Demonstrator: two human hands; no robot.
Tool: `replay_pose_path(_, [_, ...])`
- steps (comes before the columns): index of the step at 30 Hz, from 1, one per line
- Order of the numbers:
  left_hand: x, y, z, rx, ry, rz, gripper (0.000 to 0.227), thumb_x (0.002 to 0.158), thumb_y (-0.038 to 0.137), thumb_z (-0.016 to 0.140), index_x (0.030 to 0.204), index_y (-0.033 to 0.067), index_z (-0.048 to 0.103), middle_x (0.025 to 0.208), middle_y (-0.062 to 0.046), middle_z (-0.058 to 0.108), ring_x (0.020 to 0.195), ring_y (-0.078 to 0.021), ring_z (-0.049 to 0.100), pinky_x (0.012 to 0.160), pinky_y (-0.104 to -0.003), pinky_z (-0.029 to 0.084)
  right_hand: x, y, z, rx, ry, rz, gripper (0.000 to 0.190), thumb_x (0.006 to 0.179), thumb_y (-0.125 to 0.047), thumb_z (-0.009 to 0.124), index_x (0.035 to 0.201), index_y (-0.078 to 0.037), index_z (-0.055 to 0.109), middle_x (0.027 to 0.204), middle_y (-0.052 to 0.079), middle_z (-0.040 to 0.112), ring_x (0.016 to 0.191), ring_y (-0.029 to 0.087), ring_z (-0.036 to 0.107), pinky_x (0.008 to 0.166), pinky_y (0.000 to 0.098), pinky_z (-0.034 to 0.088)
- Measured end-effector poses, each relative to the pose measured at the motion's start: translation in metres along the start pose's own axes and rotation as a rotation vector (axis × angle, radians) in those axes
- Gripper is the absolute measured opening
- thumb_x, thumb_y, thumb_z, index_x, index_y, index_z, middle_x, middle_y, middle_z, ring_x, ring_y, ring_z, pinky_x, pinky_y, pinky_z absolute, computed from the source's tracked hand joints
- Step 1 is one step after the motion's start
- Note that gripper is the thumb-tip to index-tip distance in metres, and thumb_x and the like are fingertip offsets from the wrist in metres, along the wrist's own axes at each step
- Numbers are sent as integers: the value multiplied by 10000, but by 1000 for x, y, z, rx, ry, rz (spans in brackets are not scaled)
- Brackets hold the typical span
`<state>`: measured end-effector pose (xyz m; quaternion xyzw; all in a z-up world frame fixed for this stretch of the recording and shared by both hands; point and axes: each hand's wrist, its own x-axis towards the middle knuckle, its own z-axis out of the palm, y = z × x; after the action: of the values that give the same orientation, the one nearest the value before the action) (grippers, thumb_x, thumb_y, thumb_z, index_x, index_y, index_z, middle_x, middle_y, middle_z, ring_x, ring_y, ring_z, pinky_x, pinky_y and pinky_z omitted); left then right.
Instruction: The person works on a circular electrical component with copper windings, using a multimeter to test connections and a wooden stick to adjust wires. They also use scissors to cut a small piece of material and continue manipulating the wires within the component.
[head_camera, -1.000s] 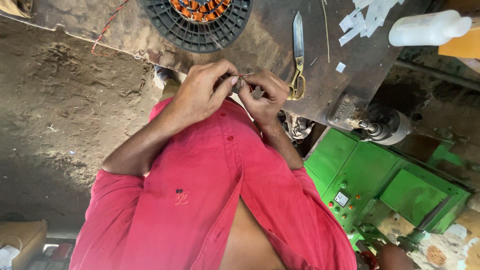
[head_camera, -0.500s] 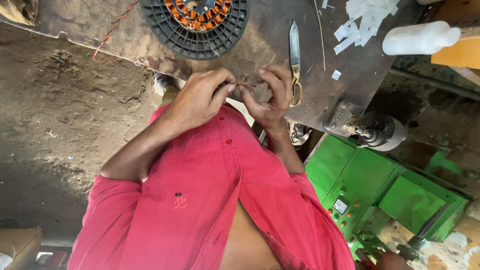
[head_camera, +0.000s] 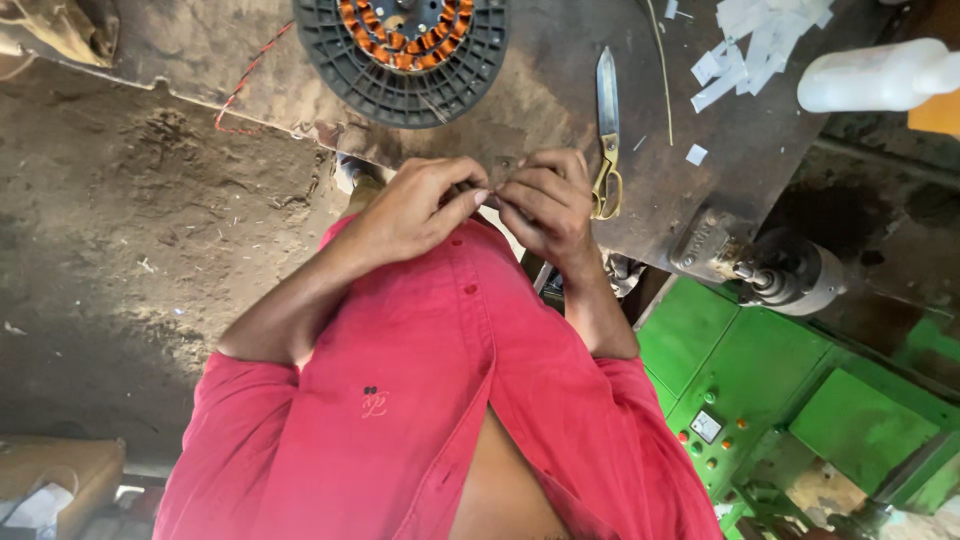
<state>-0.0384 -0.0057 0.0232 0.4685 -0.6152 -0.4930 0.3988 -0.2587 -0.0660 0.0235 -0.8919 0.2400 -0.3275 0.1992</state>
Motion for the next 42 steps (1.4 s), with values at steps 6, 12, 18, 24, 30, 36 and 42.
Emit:
replay_pose_path(6, [-2,-31,2,-158,-251,-254,363,1071,247,580,857,-6,729,701,-123,729,653,-256,706,633,-366,532,-2,-8,4,-58,-102,-94,251,763,-85,885,973,-56,751,953,41,711,962,260,645,801,414,444])
replay_pose_path(12, [-12,-52,-5,-27,-165,101,133,889,149,707,927,49,786,835,-98,750,702,-241,724,632,-357,556,-15,4,15,70,-248,-72,224,755,-105,854,950,-64,751,910,40,708,924,244,647,771,397,420])
replay_pose_path(18, [-23,-61,2,647,-127,315,79,828,91,727,891,47,748,873,-78,748,868,-282,752,675,-396,581,-44,36,64,1015,-389,903,102,842,-90,793,931,-41,780,896,68,732,803,148,631,728,288,461])
replay_pose_path(24, [-17,-71,-10,37,-281,-198,201,1046,237,624,1099,86,744,865,-113,747,760,-285,748,691,-434,564,-26,18,54,187,-265,151,127,786,-85,793,901,-51,752,885,58,725,867,213,653,748,351,461])
replay_pose_path(30, [-28,-62,-19,151,-35,93,111,870,149,736,925,74,798,862,-85,756,804,-294,709,701,-444,570,-23,9,56,429,-245,265,105,822,-51,770,917,-18,741,901,87,722,896,221,658,813,337,497])
replay_pose_path(36, [-31,-53,-5,580,-28,197,151,803,90,728,951,72,754,940,-49,717,946,-265,674,727,-408,568,-37,20,73,1147,-225,940,70,866,-45,764,917,2,753,920,97,716,867,185,639,817,314,503])
replay_pose_path(42, [-26,-49,-1,345,-21,25,54,956,136,743,980,101,775,953,-41,713,929,-248,641,756,-403,535,-36,10,53,146,-138,102,105,828,-45,757,928,-24,731,922,90,717,925,261,654,858,364,519])
